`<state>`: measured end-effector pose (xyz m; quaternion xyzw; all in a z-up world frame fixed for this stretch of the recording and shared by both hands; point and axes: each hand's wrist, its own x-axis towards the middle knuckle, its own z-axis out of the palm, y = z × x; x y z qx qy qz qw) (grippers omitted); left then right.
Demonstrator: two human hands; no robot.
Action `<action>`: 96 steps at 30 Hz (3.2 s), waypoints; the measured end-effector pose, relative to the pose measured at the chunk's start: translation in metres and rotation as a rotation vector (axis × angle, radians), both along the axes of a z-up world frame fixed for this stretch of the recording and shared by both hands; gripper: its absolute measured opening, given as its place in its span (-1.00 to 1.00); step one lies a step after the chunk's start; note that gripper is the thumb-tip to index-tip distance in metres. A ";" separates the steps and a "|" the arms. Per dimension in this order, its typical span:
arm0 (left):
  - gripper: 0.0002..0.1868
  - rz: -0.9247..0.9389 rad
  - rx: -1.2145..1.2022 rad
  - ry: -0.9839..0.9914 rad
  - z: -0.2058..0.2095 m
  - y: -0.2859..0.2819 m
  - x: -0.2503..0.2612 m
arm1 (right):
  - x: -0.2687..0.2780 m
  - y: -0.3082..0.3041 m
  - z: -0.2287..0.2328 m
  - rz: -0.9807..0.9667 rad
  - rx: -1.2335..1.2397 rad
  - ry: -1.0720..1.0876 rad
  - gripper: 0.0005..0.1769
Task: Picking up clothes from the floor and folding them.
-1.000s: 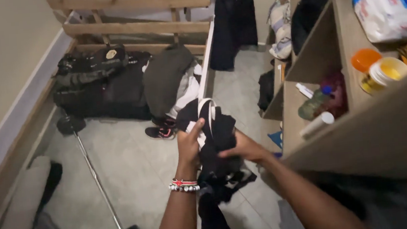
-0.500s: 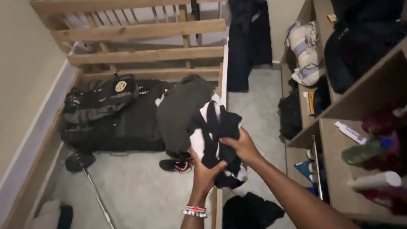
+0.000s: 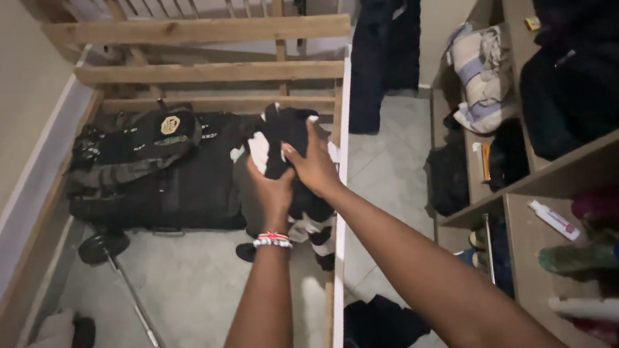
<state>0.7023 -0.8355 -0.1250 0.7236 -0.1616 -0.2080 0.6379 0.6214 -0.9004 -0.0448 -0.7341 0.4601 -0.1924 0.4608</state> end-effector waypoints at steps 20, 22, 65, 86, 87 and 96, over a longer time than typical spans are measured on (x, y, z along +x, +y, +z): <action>-0.10 -0.275 0.216 0.135 -0.054 -0.029 0.079 | 0.040 -0.058 -0.074 0.169 -0.001 0.283 0.01; -0.14 -0.271 0.242 0.103 -0.044 -0.021 0.068 | 0.029 -0.047 -0.060 0.159 -0.015 0.227 -0.03; -0.60 -0.597 0.606 0.097 -0.406 0.225 -0.398 | -0.456 0.170 -0.488 0.143 -0.007 0.447 -0.50; -0.61 -0.648 0.706 0.049 -0.656 0.159 -0.375 | -0.426 0.142 -0.794 0.182 0.129 0.533 -0.43; -0.61 -0.645 0.702 0.042 -0.668 0.156 -0.373 | -0.428 0.141 -0.815 0.182 0.123 0.528 -0.43; -0.62 -0.681 0.786 0.049 -0.741 0.135 -0.354 | -0.428 0.138 -0.880 0.194 0.289 0.868 -0.19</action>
